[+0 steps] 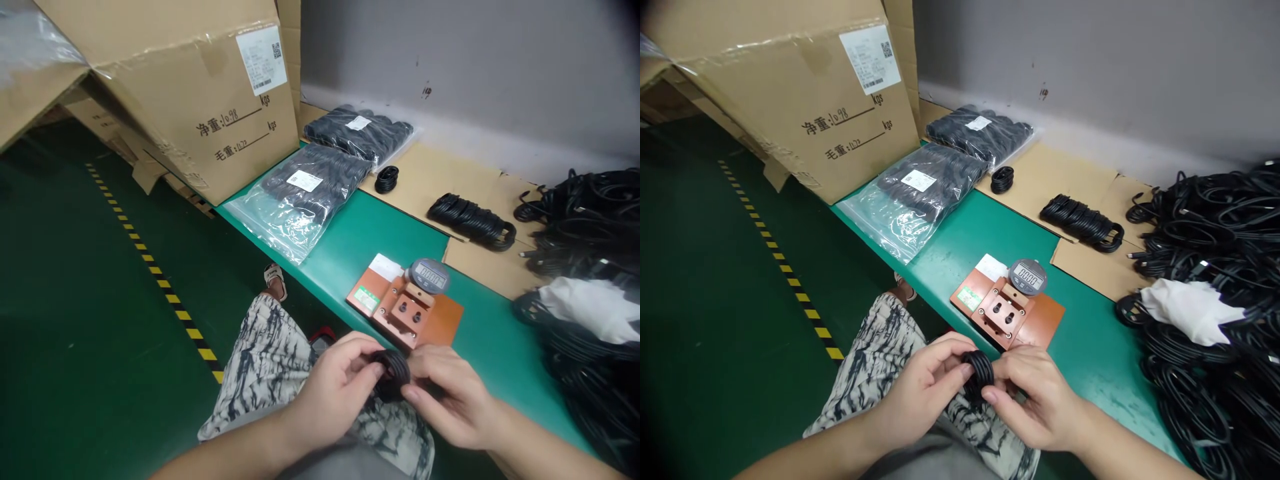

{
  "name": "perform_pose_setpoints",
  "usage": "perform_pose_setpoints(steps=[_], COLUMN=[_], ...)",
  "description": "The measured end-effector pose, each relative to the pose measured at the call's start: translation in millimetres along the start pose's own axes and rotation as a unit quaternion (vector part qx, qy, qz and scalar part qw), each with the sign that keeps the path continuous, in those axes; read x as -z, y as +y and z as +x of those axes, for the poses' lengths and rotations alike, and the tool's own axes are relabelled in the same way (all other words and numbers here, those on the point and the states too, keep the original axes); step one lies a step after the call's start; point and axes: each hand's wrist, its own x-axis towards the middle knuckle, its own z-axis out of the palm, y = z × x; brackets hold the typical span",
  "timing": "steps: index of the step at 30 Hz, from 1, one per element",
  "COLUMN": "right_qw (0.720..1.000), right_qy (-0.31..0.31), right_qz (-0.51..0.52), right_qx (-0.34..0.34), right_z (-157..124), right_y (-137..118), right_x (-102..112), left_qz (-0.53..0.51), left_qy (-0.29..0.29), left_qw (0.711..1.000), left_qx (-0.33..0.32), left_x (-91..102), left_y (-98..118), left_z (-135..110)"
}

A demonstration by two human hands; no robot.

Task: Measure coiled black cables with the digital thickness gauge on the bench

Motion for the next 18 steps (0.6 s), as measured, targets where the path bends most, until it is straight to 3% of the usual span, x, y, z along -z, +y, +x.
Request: perform_pose_setpoints(steps=[4, 9, 12, 18], right_qw=[0.998, 0.997, 0.996, 0.997], right_qy=[-0.054, -0.019, -0.01, 0.028], right_qz=[-0.022, -0.049, -0.061, -0.03], right_qx=[0.031, 0.059, 0.058, 0.068], right_z=[-1, -2, -3, -2], right_y=[1, 5, 6, 4], right_x=[1, -2, -3, 0], left_qz=[-0.045, -0.128, -0.128, -0.207], left_qy=[0.018, 0.001, -0.008, -0.105], left_qw=[0.998, 0.985, 0.988, 0.972], left_qx=[0.044, 0.113, 0.091, 0.042], left_x=[-4.9, -3.1, 2.4, 12.3], left_y=[-10, -11, -5, 3], left_z=[5, 6, 4, -2])
